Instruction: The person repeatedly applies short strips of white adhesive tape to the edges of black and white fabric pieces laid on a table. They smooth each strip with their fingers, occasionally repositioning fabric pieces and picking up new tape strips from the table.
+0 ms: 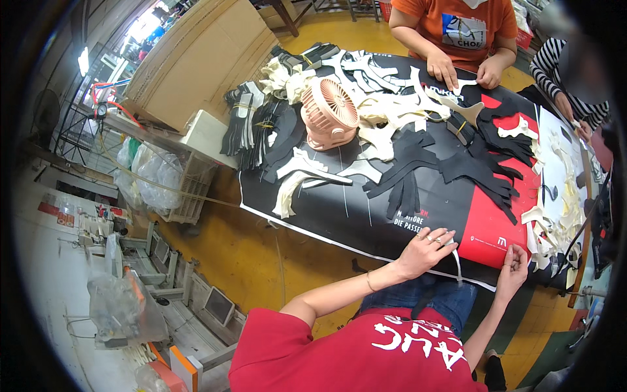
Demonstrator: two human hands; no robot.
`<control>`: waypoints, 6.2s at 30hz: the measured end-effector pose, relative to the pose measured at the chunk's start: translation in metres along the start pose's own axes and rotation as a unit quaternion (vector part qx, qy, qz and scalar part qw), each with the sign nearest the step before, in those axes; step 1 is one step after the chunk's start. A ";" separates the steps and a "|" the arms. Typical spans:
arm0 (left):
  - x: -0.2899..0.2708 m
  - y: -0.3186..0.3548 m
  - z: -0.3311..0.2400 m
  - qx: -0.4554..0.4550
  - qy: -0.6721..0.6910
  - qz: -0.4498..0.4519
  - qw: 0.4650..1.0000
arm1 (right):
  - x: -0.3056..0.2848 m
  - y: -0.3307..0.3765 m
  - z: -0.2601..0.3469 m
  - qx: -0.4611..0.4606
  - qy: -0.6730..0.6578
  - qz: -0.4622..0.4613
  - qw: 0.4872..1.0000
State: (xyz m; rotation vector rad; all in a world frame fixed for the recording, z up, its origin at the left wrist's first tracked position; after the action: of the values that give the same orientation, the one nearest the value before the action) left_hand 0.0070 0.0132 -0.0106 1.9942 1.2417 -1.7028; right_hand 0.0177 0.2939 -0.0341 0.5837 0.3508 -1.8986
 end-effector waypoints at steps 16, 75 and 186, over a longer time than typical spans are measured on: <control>-0.154 0.120 0.253 -0.346 -0.280 0.072 0.893 | 0.031 0.120 0.366 -0.470 -0.405 0.420 0.662; -0.083 -0.105 0.087 -0.120 0.088 -0.184 0.972 | 0.127 -0.048 0.121 -0.247 0.260 0.252 0.899; 0.018 -0.003 -0.006 -0.163 0.627 0.211 0.732 | 0.122 0.026 0.130 -0.028 0.014 0.576 0.817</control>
State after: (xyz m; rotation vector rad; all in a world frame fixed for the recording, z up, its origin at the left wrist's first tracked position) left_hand 0.0083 0.0264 -0.0241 2.8385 1.0238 0.2894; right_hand -0.0268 0.1248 0.0085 0.5815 0.0172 -0.6946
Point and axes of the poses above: each hand's wrist, its own y-axis away from the middle knuckle, its own x-axis out of the palm, z = x × y, the point moved 10 cm from there along -y, towards the middle knuckle, and after that the axes turned 14 degrees about z, right-handed, at the moved point
